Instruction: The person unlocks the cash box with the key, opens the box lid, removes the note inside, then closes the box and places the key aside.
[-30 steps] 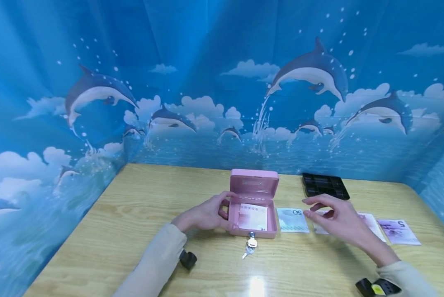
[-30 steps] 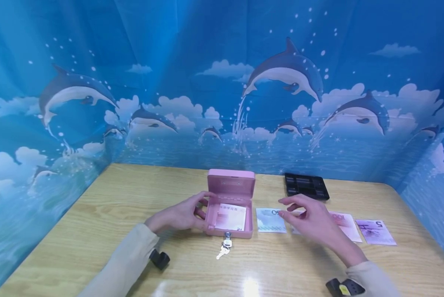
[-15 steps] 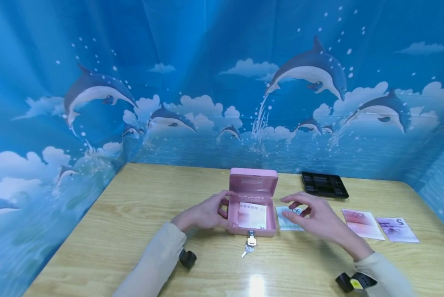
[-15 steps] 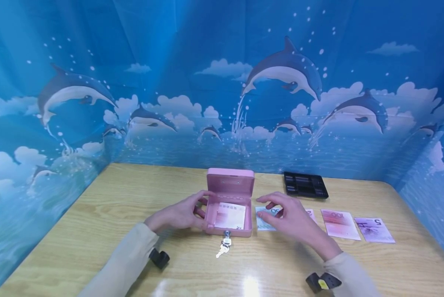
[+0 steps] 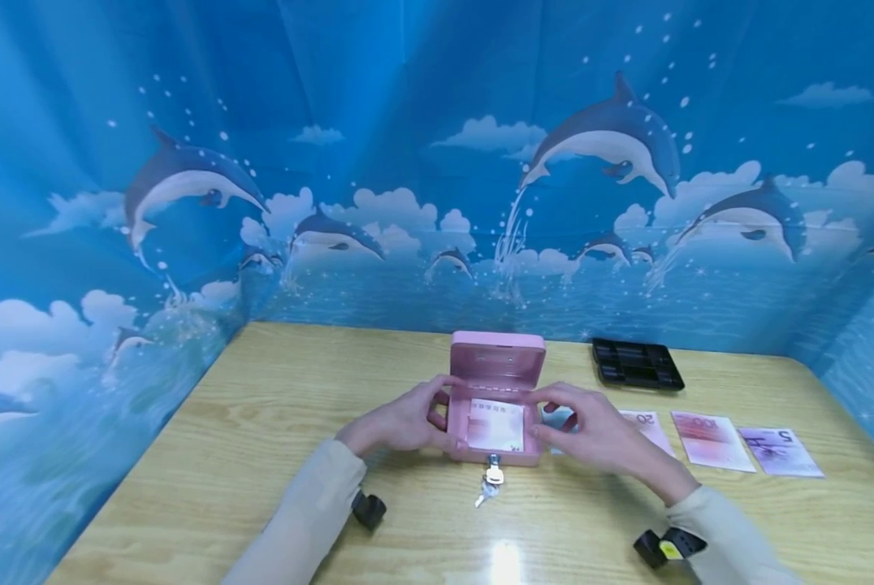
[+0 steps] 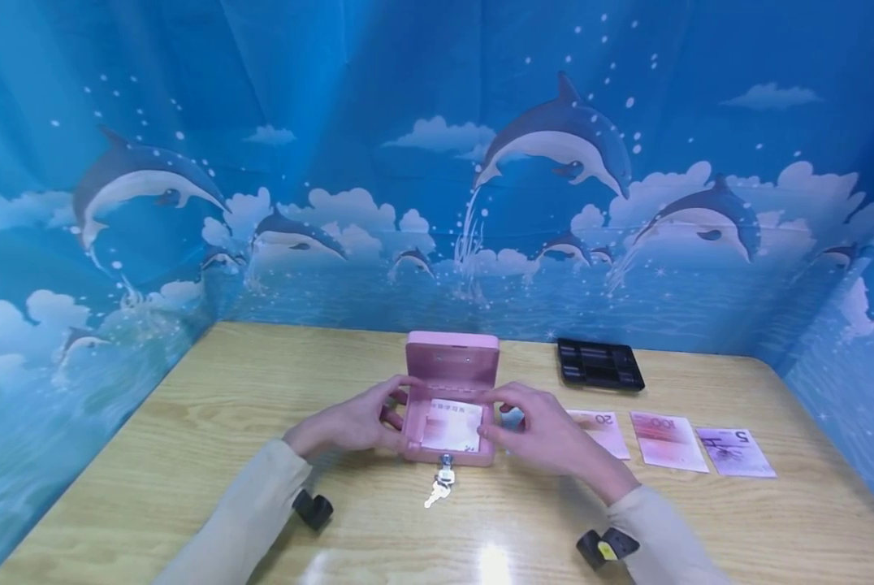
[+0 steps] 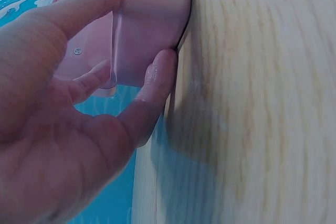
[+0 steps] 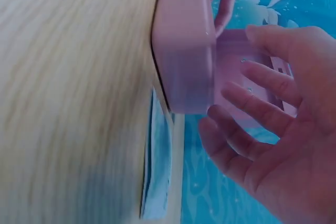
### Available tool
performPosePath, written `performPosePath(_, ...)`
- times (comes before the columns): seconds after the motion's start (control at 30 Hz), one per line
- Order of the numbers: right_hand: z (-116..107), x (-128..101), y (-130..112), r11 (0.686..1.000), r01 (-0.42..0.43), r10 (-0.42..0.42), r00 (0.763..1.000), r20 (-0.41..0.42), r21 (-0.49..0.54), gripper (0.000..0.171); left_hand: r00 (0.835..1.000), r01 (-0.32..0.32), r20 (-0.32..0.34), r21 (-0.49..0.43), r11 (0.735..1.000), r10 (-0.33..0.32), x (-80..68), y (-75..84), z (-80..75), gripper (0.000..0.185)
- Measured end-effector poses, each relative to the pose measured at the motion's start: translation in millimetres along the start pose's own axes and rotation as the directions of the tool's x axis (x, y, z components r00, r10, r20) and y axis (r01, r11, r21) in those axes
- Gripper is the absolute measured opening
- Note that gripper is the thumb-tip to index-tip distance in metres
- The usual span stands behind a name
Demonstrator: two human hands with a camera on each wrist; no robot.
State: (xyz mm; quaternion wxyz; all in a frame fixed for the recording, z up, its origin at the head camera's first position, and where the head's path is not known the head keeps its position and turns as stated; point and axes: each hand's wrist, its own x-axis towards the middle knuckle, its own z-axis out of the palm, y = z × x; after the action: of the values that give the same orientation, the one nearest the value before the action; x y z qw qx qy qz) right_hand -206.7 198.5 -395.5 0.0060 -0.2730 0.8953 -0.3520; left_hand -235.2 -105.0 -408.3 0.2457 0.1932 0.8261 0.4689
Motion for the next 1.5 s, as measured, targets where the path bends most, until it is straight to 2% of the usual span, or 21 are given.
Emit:
performPosePath(0.37, 15, 18, -3, 0.987, -0.003, 0.017, 0.996, 0.085, -0.163, 0.043, 1.000, -0.004, -0.001, -0.005, 1.000, 0.004, -0.8, -1.1, 0.6, 0.089)
performPosePath(0.6, 21, 26, -2, 0.984, -0.005, 0.030, 0.990, 0.135, -0.178, 0.040, 1.000, -0.008, -0.002, -0.003, 1.000, 0.008, -1.2, -0.5, 0.7, 0.090)
performPosePath(0.77, 23, 27, -1, 0.991, -0.017, 0.037, 0.989, 0.145, -0.135, 0.038, 1.000, 0.002, -0.003, -0.001, 1.000, -0.002, -0.9, -0.6, 1.2, 0.090)
performPosePath(1.03, 23, 28, -2, 0.991, -0.014, 0.027, 0.995, 0.100, -0.130, 0.035, 1.000, -0.001, -0.010, -0.011, 1.000, 0.001, -0.9, -1.2, 0.7, 0.091)
performPosePath(1.27, 24, 29, -4, 0.991, -0.019, 0.034, 0.993, 0.112, -0.130, 0.031, 1.000, -0.005, -0.011, -0.014, 1.000, 0.005, -0.6, -1.4, 0.4, 0.090)
performPosePath(1.5, 22, 28, -7, 0.993, -0.061, 0.063, 0.998, 0.016, -0.104, 0.027, 1.000, -0.006, -0.004, -0.026, 1.000, 0.006, -0.6, -2.0, 0.6, 0.089)
